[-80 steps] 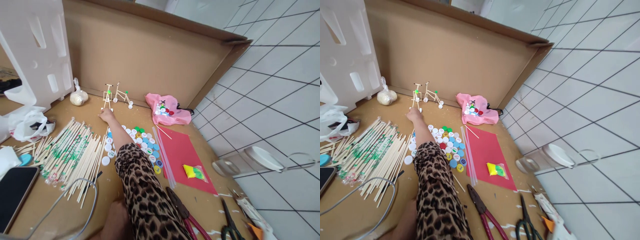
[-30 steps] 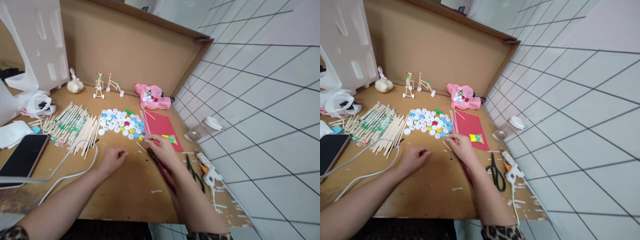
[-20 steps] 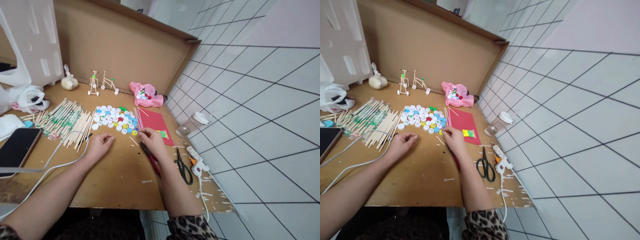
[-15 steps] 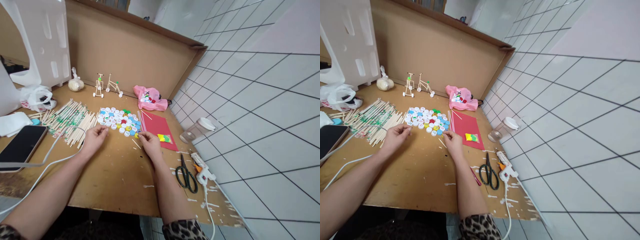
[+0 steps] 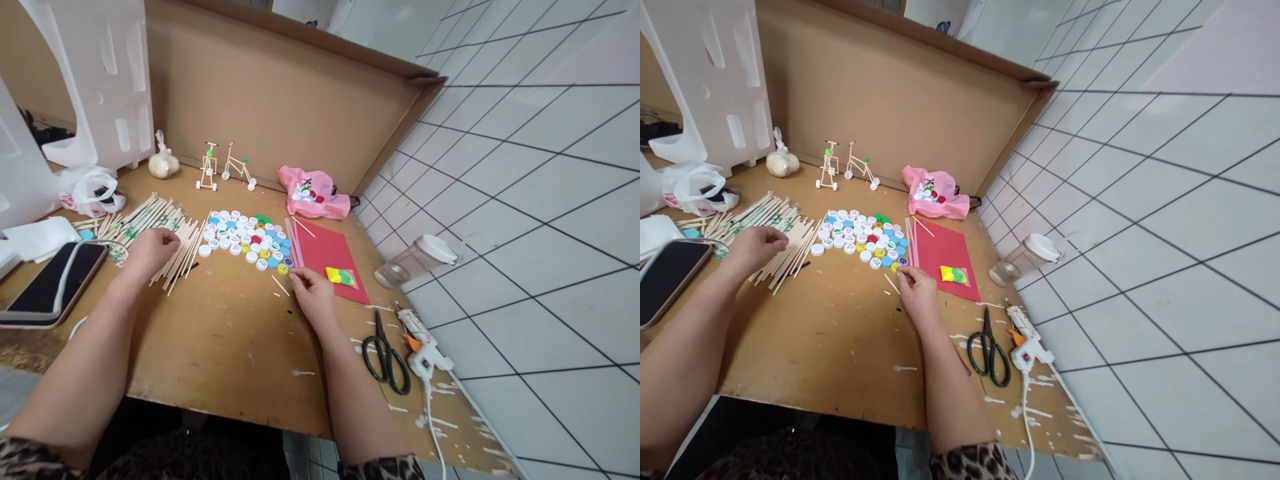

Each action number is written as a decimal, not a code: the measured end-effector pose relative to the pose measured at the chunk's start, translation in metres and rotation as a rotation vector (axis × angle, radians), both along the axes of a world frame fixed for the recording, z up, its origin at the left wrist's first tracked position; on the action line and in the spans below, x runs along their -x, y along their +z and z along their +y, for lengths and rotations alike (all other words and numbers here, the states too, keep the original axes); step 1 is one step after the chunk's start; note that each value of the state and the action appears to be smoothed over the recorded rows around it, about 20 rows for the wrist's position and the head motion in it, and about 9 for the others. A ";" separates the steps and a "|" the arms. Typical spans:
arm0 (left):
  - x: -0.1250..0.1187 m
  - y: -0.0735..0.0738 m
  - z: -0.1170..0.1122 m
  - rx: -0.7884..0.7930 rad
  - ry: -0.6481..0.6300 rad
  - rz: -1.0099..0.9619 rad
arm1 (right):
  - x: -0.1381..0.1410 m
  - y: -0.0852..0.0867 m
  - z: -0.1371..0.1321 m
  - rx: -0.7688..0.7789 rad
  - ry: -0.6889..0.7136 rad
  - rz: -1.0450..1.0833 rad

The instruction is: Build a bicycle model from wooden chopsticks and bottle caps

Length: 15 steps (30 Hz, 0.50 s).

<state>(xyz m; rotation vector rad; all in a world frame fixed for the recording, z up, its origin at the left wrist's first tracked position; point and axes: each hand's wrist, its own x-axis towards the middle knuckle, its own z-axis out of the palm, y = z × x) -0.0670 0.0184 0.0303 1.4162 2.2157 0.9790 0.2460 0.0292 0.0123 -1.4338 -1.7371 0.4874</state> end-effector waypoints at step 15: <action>-0.009 0.012 -0.001 0.461 -0.156 0.386 | 0.004 0.002 -0.005 -0.005 0.027 -0.091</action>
